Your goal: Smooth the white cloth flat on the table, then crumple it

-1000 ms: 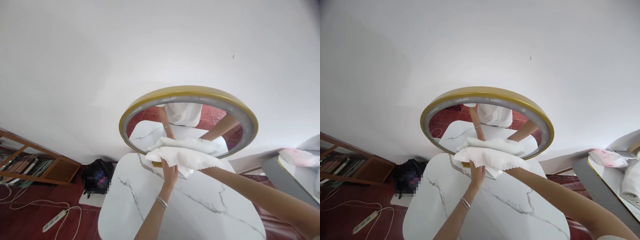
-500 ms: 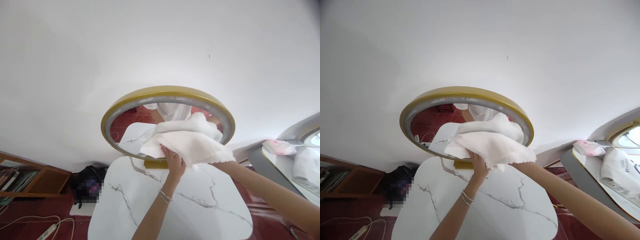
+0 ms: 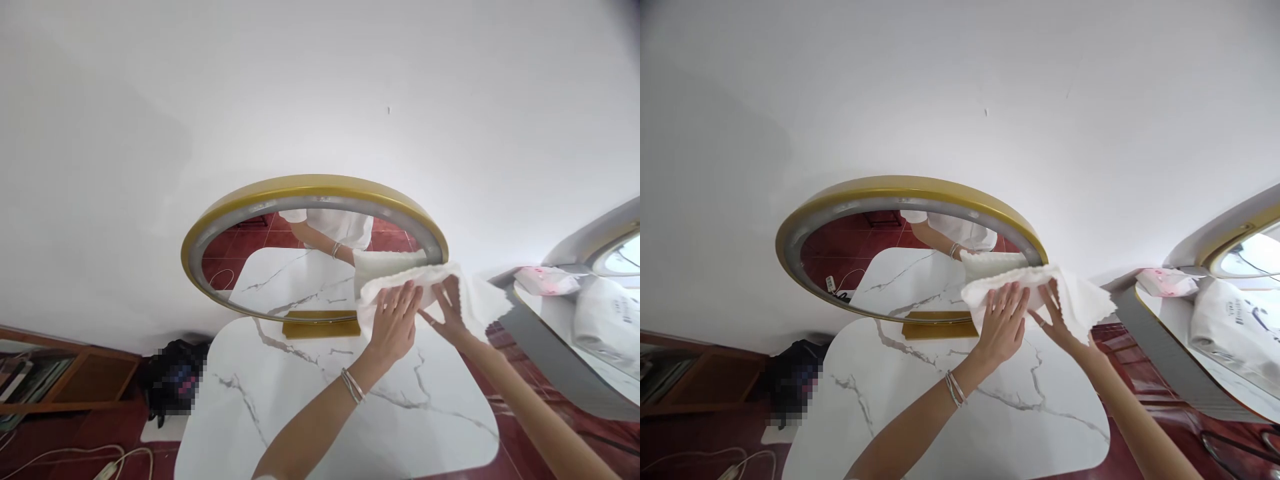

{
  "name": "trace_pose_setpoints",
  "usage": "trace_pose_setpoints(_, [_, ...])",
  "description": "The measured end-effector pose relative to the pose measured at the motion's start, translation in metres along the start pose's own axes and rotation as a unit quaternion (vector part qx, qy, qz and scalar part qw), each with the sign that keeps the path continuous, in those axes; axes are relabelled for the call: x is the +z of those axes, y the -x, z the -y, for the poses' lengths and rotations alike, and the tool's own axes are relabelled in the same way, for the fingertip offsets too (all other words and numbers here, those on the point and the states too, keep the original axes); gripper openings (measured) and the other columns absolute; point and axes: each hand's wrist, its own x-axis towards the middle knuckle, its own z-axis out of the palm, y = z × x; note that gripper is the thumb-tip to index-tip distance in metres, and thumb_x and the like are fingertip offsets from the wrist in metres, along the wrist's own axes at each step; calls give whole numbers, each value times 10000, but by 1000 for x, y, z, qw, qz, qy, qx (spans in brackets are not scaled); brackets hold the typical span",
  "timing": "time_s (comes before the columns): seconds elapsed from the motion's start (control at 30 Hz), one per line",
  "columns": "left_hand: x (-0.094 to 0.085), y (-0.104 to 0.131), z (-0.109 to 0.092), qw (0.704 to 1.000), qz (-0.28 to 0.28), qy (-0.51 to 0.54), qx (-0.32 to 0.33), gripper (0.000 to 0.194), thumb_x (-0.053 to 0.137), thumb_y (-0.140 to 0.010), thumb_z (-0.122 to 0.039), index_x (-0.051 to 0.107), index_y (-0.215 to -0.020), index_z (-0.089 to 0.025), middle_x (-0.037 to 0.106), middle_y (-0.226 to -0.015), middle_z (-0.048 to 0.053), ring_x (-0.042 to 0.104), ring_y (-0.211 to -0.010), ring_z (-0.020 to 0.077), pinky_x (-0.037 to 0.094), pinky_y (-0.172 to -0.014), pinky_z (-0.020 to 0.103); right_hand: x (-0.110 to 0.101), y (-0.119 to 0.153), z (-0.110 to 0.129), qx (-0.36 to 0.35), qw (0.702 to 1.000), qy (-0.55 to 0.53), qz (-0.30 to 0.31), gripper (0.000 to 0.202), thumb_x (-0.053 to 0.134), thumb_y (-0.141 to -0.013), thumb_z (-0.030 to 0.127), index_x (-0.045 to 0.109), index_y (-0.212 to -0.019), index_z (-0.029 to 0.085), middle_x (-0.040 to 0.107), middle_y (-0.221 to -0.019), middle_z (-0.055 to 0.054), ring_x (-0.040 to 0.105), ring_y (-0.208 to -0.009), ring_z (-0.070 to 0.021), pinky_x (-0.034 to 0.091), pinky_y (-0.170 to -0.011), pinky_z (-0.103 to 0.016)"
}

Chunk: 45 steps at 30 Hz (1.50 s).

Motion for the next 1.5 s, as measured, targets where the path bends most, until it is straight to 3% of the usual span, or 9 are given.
trace_pose_setpoints(0.27, [46, 93, 24, 980, 137, 20, -142, 572, 454, -850, -167, 373, -1417, -173, 545, -1353, 94, 461, -1287, 262, 250, -1151, 558, 99, 89, 53, -14, 976, -7, 216, 602, 429, -871, 472, 417, -1411, 206, 499, -1395, -115, 460, -1290, -307, 384, -1061, -473])
trace_pose_setpoints(0.4, [58, 129, 31, 966, 123, 65, -217, 441, 510, -788, -142, 561, -1225, -175, 617, -1226, 129, 477, -1273, 325, 284, -1119, 602, 118, 114, 80, 17, 974, -87, 210, 414, 497, -825, 473, 629, -1121, 215, 647, -1186, -129, 531, -1197, -367, 425, -985, -569])
trace_pose_setpoints(0.57, [51, 151, 37, 940, -17, 124, -318, 337, 445, -895, -278, 506, -1193, -133, 649, -1057, 170, 630, -1035, 311, 540, -851, 471, 92, 129, 97, 200, 950, -230, 69, 332, 467, -867, 529, 567, -962, 226, 664, -915, -121, 632, -1003, -356, 523, -820, -562])
trace_pose_setpoints(0.7, [27, 145, 47, 917, -155, 137, -341, 331, 488, -906, -344, 467, -1170, -146, 569, -1043, 136, 605, -970, 245, 537, -817, 408, 61, 132, 101, 361, 853, -367, -80, 524, 598, -808, 527, 374, -1176, 228, 593, -1122, -139, 657, -976, -280, 557, -820, -467])
trace_pose_setpoints(0.8, [9, 135, 58, 926, -156, 96, -331, 272, 521, -884, -319, 572, -1120, -196, 484, -1048, 104, 534, -983, 246, 503, -846, 445, 55, 128, 93, 416, 804, -416, -81, 675, 634, -761, 543, 326, -1277, 236, 579, -1202, -151, 668, -966, -264, 576, -787, -428])
trace_pose_setpoints(1.0, [-8, 133, 75, 931, -112, 120, -325, 220, 471, -875, -257, 684, -897, -207, 521, -1144, 121, 519, -1060, 279, 482, -879, 461, 62, 115, 84, 350, 845, -404, 8, 523, 607, -696, 628, 636, -992, 197, 637, -1102, -118, 644, -1008, -290, 559, -840, -471])
trace_pose_setpoints(1.13, [-34, 131, 65, 931, -45, 216, -292, 233, 406, -916, -260, 613, -1007, -201, 675, -957, 70, 649, -895, 210, 538, -778, 350, 31, 104, 131, 225, 918, -328, -10, 435, 600, -795, 552, 585, -1076, 220, 605, -1175, -115, 565, -1118, -294, 500, -917, -526])
trace_pose_setpoints(1.3, [-84, 110, 39, 953, -111, 207, -191, 160, 431, -926, -232, 588, -932, -205, 692, -846, 38, 666, -779, 164, 532, -702, 273, -16, 82, 204, 64, 960, -262, -82, 319, 608, -857, 325, 465, -1127, 232, 477, -1337, -138, 482, -1221, -280, 489, -933, -492])
trace_pose_setpoints(1.5, [-145, 100, 33, 961, -112, 213, -137, 151, 450, -925, -192, 598, -917, -217, 684, -828, 14, 655, -762, 139, 511, -695, 237, -42, 63, 212, -1, 971, -210, -117, 287, 401, -874, 74, 553, -1045, 248, 590, -1184, -92, 559, -1091, -236, 504, -847, -428])
